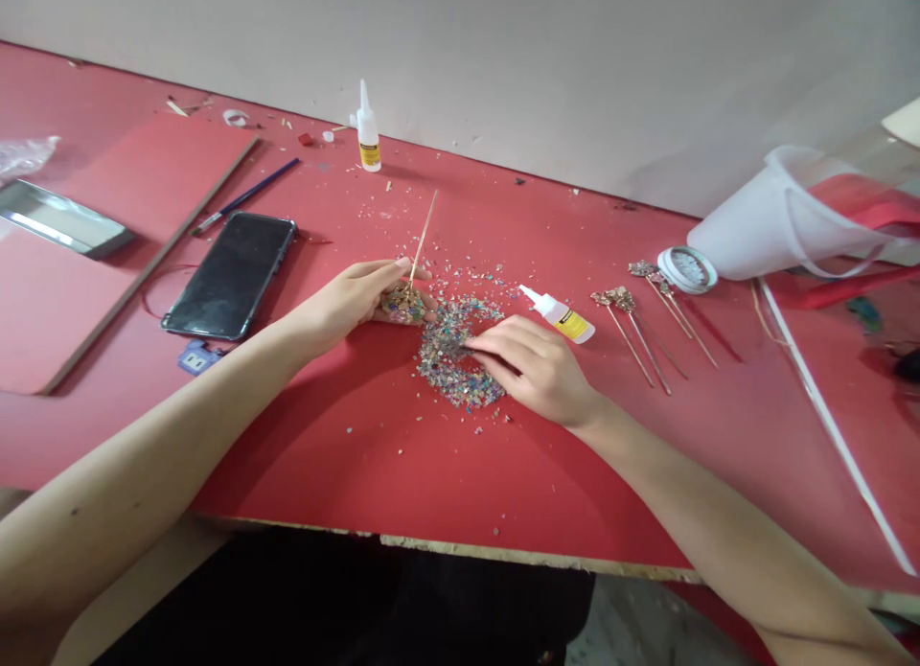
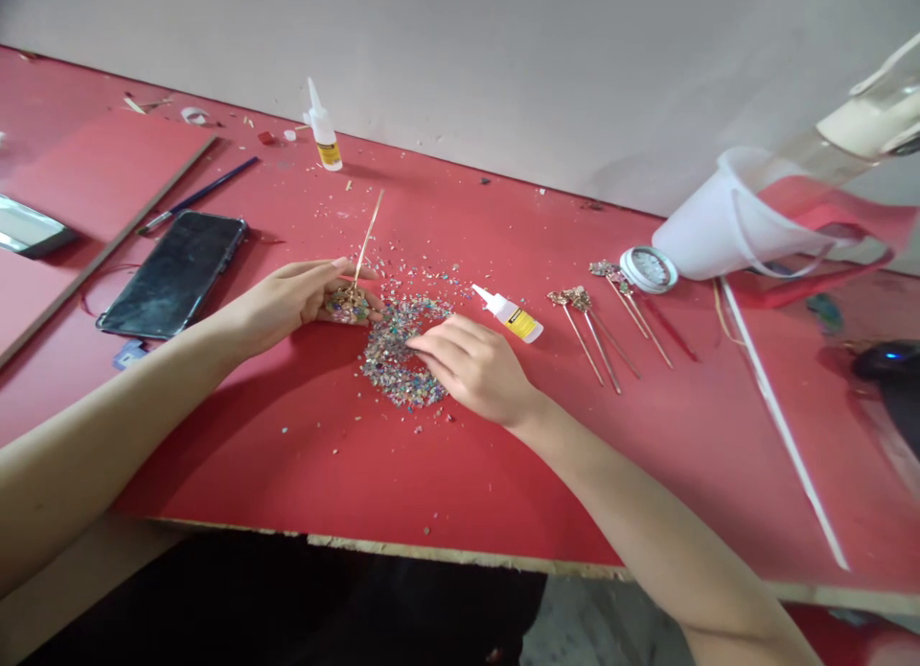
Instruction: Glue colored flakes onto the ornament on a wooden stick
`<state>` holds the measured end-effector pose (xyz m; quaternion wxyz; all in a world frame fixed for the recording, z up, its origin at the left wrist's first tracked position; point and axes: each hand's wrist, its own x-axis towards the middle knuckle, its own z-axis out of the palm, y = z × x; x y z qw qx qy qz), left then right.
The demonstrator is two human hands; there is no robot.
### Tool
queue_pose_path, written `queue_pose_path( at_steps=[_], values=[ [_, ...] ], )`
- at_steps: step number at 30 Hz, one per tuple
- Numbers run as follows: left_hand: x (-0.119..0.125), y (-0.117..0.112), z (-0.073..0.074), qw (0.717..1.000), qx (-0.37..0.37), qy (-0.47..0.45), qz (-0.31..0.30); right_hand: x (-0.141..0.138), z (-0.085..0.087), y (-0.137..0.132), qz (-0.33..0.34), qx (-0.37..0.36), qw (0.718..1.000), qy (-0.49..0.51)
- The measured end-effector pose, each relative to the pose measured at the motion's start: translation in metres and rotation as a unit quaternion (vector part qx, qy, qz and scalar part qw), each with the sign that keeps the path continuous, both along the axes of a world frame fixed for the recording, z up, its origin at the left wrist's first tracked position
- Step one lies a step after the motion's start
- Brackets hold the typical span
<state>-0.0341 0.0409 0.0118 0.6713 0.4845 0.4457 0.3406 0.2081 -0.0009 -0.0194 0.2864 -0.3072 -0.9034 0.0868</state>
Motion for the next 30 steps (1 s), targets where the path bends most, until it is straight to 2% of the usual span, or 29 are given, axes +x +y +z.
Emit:
queue_pose_path(
  at_steps=[2, 4, 10, 16, 21, 26, 28, 30],
  values=[
    [-0.0003, 0.0001, -0.0002, 1.0, 0.0, 0.004, -0.001, -0.0002, -0.0003, 0.0021, -0.045, -0.001, 0.999, 0.01],
    [-0.0007, 0.0003, -0.0007, 1.0, -0.001, 0.002, -0.002, -0.0006, -0.0003, 0.0027, -0.058, -0.002, 0.998, 0.007],
    [-0.0011, 0.0007, -0.0021, 1.0, 0.001, -0.01, -0.006, -0.0025, 0.0011, -0.0011, 0.045, -0.007, 0.999, -0.016],
    [-0.0007, 0.0005, -0.0011, 1.0, -0.004, 0.004, -0.002, -0.0009, 0.0012, 0.0018, -0.035, -0.01, 0.999, 0.011],
    [-0.001, 0.0006, -0.0014, 1.0, 0.014, 0.008, -0.008, 0.0003, 0.0028, -0.002, 0.06, -0.038, 0.997, 0.01],
    [-0.0024, 0.0009, -0.0021, 0.999, 0.032, 0.022, -0.012, 0.0017, 0.0044, -0.0044, 0.118, -0.033, 0.992, 0.012],
    [-0.002, 0.0008, -0.0017, 0.999, 0.028, 0.016, -0.011, 0.0027, 0.0036, -0.0033, 0.109, -0.034, 0.993, 0.005],
    [-0.0015, 0.0006, -0.0012, 1.0, 0.016, 0.011, -0.008, 0.0044, 0.0027, -0.0018, 0.069, -0.035, 0.997, 0.011]
  ],
)
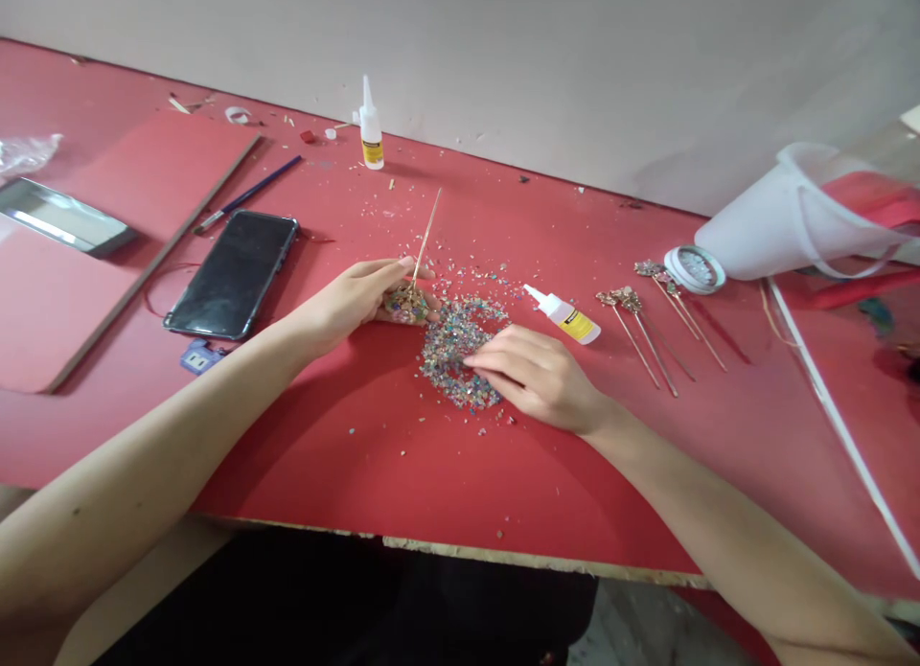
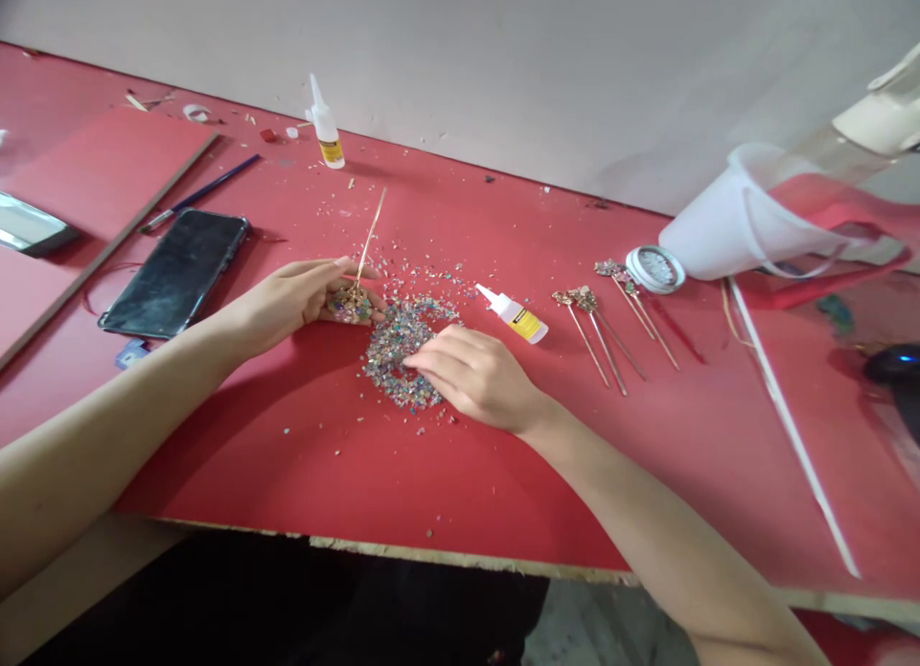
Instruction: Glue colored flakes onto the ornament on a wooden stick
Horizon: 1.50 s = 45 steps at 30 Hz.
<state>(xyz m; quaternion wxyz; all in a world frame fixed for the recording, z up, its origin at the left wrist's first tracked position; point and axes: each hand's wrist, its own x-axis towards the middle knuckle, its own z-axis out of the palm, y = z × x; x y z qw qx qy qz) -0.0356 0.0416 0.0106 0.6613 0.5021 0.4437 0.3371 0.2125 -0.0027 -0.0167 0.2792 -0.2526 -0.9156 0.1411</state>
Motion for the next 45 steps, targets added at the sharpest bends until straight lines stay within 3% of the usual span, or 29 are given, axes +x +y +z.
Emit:
queue_pose_path(
  at_steps=[3, 7, 13, 19, 22, 27, 32, 45],
  values=[
    [0.0, 0.0, 0.0, 1.0, -0.007, 0.002, 0.003, 0.003, 0.0, 0.001, -0.016, -0.005, 0.999, 0.029],
    [-0.001, 0.0, -0.003, 1.0, 0.008, -0.01, -0.012, 0.006, 0.003, 0.0, 0.082, -0.008, 0.997, 0.003],
    [-0.002, 0.001, -0.005, 1.0, 0.004, -0.003, -0.007, 0.009, 0.004, 0.003, 0.033, 0.0, 0.999, 0.019],
    [-0.002, 0.001, -0.003, 1.0, 0.0, -0.012, -0.01, 0.012, 0.006, 0.004, 0.1, -0.021, 0.995, -0.002],
    [-0.001, 0.001, -0.003, 1.0, -0.006, -0.01, -0.003, 0.01, 0.006, 0.004, 0.045, -0.003, 0.999, 0.001],
    [-0.001, 0.001, -0.003, 1.0, -0.02, -0.014, 0.002, 0.009, 0.004, 0.002, -0.06, -0.024, 0.994, 0.086],
    [0.001, 0.0, 0.001, 0.999, -0.019, -0.026, -0.002, 0.003, 0.004, 0.0, -0.094, -0.114, 0.983, 0.111],
    [-0.001, 0.0, -0.002, 1.0, -0.004, -0.014, -0.003, -0.001, 0.004, 0.001, -0.171, -0.123, 0.974, 0.08]
  ],
)
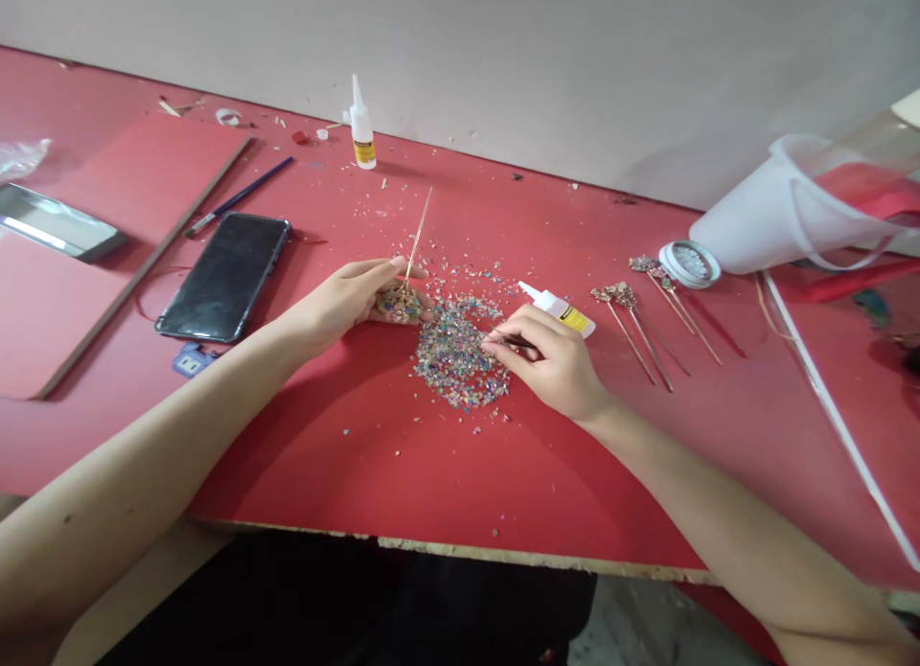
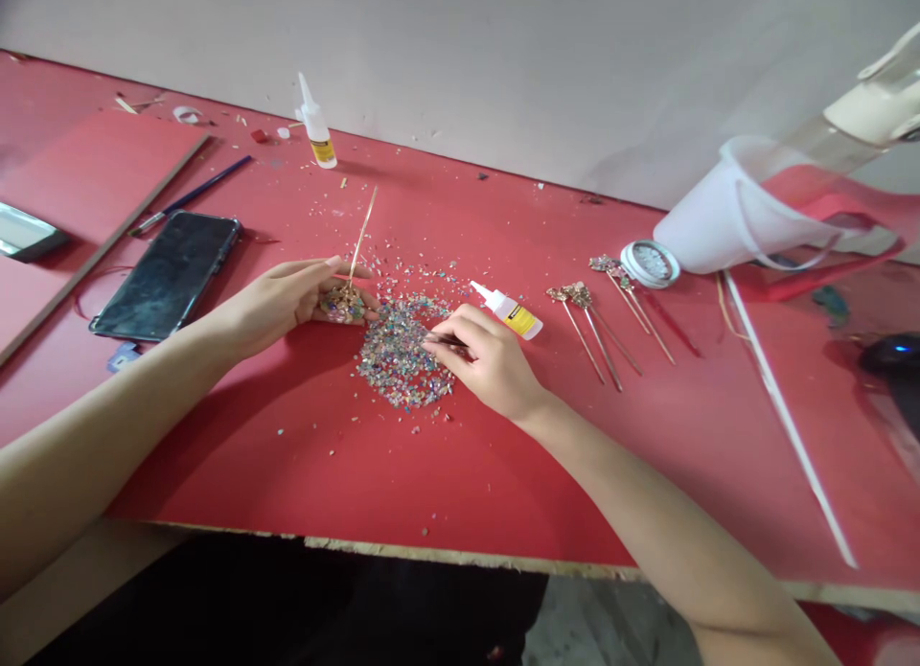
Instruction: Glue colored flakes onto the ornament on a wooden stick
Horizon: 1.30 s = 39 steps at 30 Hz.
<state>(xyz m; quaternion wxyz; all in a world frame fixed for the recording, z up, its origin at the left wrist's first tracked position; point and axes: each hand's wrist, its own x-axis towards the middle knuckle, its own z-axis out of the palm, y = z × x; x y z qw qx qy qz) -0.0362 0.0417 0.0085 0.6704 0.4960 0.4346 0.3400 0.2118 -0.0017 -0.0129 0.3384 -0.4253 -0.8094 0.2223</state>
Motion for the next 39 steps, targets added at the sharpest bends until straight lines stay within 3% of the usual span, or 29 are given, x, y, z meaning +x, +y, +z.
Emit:
queue_pose_path(
  at_steps=[23, 32, 39],
  values=[
    [0.0025, -0.003, 0.0015, 1.0, -0.023, -0.013, -0.006, 0.0017, -0.0035, -0.0009, 0.019, -0.034, 0.999, -0.013],
    [0.0055, -0.0066, 0.0008, 0.999, -0.037, -0.017, -0.009, 0.0036, -0.0073, -0.0006, 0.03, -0.04, 0.998, 0.032],
    [0.0056, -0.0061, 0.0023, 0.999, -0.032, 0.004, -0.009, 0.0002, 0.0001, -0.0017, 0.004, -0.042, 0.998, 0.038]
  ],
)
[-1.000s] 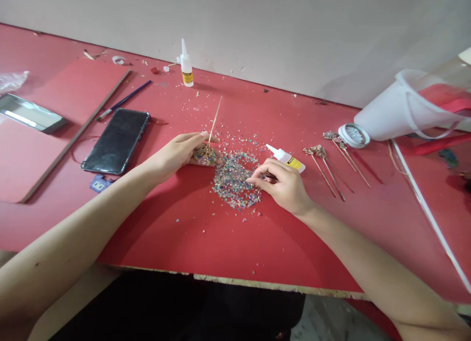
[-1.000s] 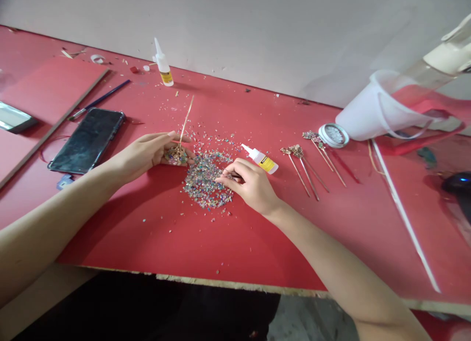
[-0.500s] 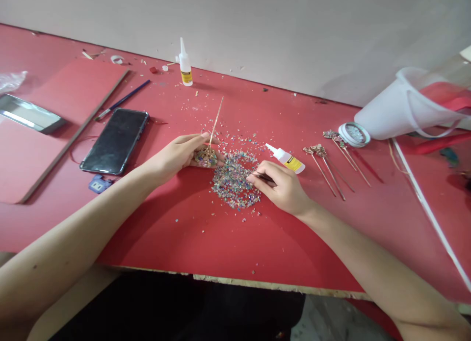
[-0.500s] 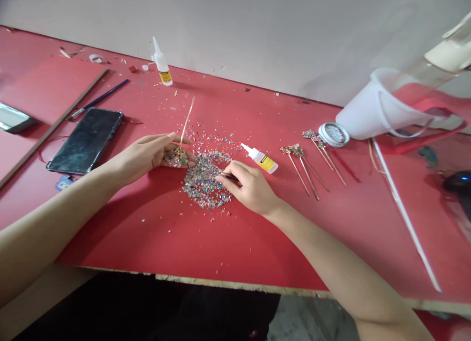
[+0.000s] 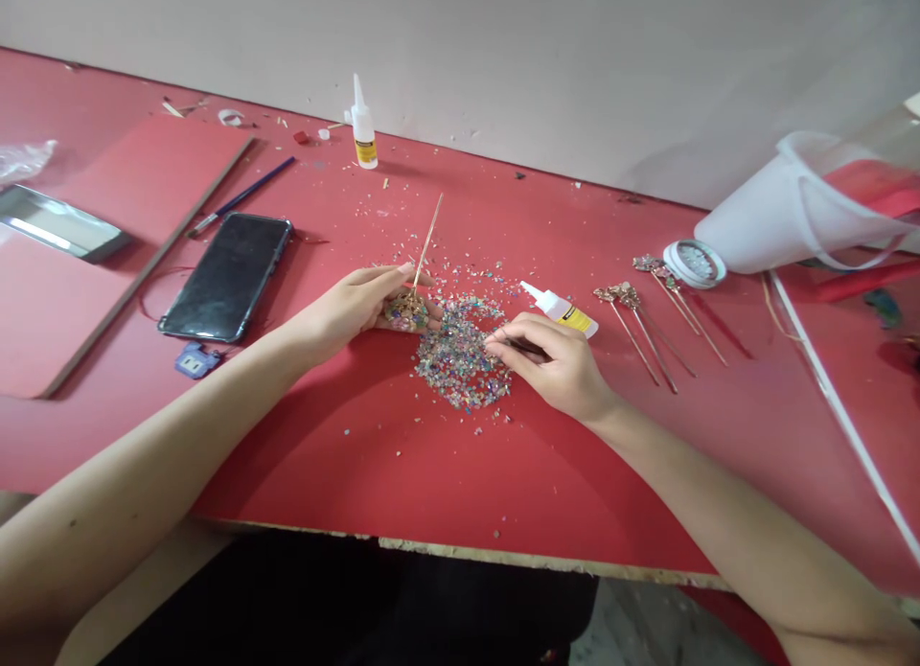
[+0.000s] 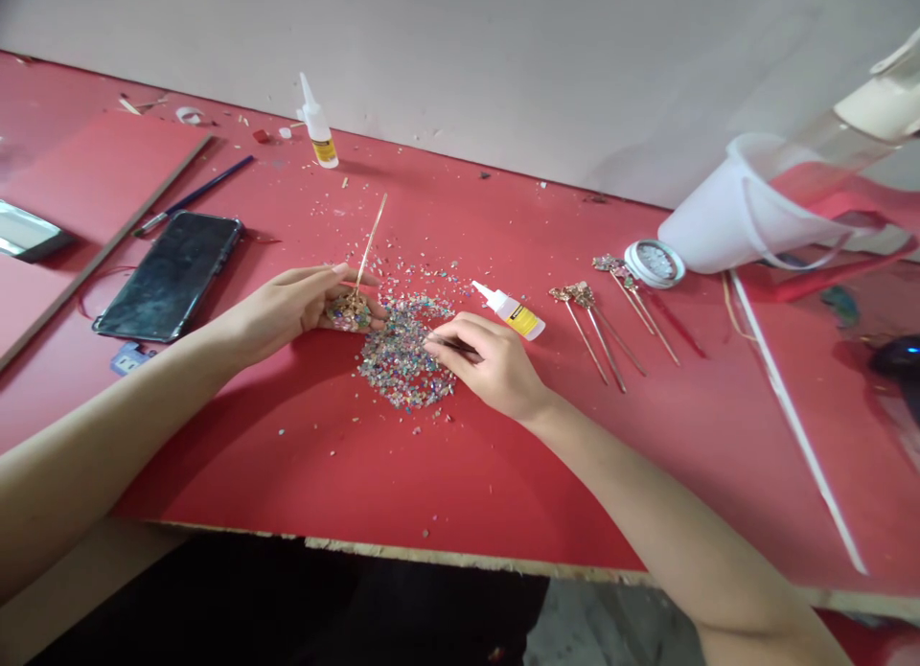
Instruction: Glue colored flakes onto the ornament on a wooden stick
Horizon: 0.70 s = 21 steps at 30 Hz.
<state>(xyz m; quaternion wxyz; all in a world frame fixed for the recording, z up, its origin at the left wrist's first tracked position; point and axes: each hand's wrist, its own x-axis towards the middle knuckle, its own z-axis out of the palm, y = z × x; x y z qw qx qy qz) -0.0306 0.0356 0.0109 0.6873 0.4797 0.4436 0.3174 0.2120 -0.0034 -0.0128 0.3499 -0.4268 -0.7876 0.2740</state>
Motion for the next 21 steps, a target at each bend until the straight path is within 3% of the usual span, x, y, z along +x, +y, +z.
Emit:
queue_pose_path(
  at_steps=[6, 21],
  values=[
    [0.0004, 0.0, 0.0003, 1.0, -0.007, -0.02, -0.004, -0.0006, 0.0028, 0.0013, -0.039, -0.071, 0.997, 0.012],
    [0.0003, 0.0006, -0.0003, 1.0, -0.005, -0.012, -0.001, 0.0, 0.0002, 0.0011, -0.022, -0.062, 0.998, 0.02]
  ],
)
